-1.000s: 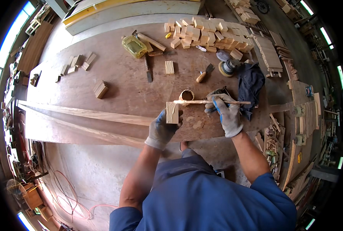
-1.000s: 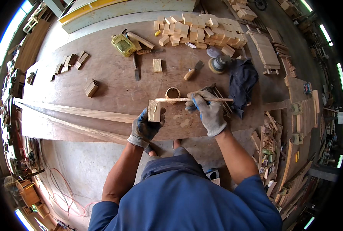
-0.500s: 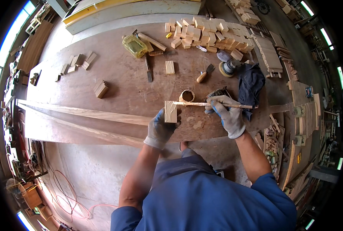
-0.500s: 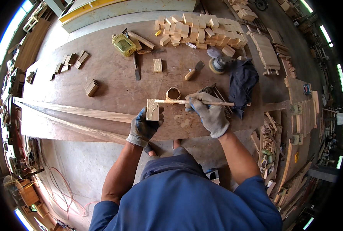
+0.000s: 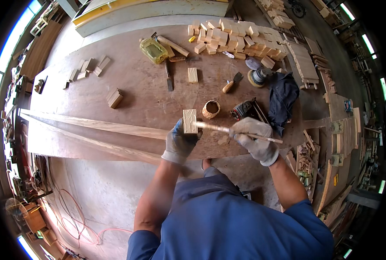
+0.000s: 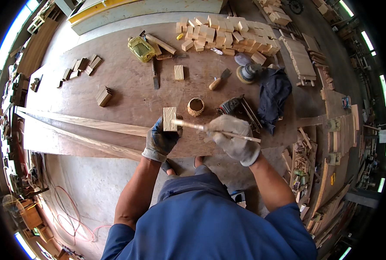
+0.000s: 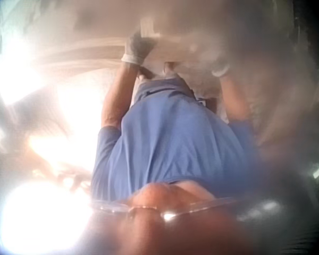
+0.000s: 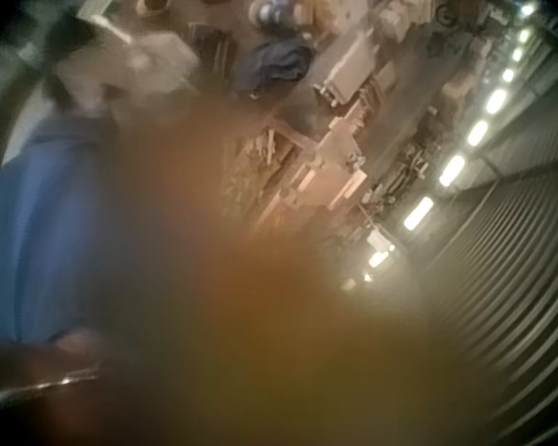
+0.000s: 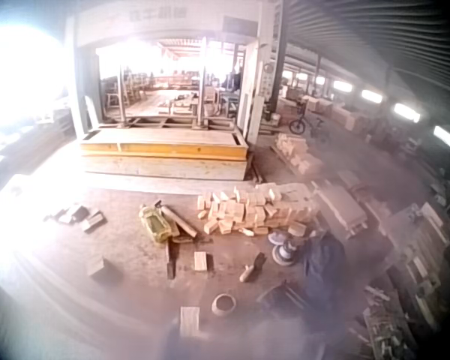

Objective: The person assembles wooden frames by applying glue to small blocks and attaching them to long planks using a nail gun. They repeatedly pick up blocks, apply glue, position them on the planks, and secure them with nails, then move the assembled planks to a drying rack.

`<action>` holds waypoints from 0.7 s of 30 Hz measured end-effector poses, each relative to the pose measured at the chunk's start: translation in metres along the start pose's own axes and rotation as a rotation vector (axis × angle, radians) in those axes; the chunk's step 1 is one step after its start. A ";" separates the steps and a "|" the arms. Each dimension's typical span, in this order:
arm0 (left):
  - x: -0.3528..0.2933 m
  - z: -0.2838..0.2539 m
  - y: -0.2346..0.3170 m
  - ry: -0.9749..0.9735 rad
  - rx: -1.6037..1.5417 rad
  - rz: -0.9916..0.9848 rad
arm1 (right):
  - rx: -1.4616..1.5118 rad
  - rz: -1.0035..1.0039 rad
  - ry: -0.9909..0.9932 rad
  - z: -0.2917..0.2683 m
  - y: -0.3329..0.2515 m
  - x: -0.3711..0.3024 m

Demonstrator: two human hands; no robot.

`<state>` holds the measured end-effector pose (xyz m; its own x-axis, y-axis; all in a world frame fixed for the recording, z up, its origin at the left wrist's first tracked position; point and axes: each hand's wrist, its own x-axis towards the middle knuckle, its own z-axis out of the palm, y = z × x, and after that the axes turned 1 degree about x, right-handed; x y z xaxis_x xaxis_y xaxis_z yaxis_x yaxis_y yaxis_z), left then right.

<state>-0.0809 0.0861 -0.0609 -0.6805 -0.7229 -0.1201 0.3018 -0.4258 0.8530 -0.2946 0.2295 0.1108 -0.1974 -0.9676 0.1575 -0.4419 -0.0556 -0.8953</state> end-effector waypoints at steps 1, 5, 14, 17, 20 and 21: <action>0.003 -0.002 0.000 -0.005 -0.372 -0.134 | 0.003 -0.088 0.080 0.003 0.005 0.003; 0.005 0.000 0.003 -0.013 -0.853 -0.327 | -0.106 -0.180 0.083 0.007 0.007 0.013; -0.002 -0.003 -0.003 0.041 -0.478 -0.196 | -0.003 -0.131 -0.097 -0.004 -0.010 0.000; -0.001 -0.001 -0.005 0.011 -0.659 -0.219 | -0.032 -0.116 0.015 0.001 -0.005 0.003; 0.001 -0.001 -0.004 0.017 -0.754 -0.266 | -0.091 -0.174 -0.022 0.011 -0.002 0.007; 0.001 -0.003 -0.006 0.026 -0.772 -0.281 | -0.066 -0.151 -0.060 0.013 -0.004 0.005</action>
<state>-0.0818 0.0862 -0.0671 -0.7863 -0.5420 -0.2966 0.5033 -0.8403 0.2014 -0.2827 0.2222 0.1100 -0.0722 -0.9626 0.2613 -0.5197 -0.1873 -0.8335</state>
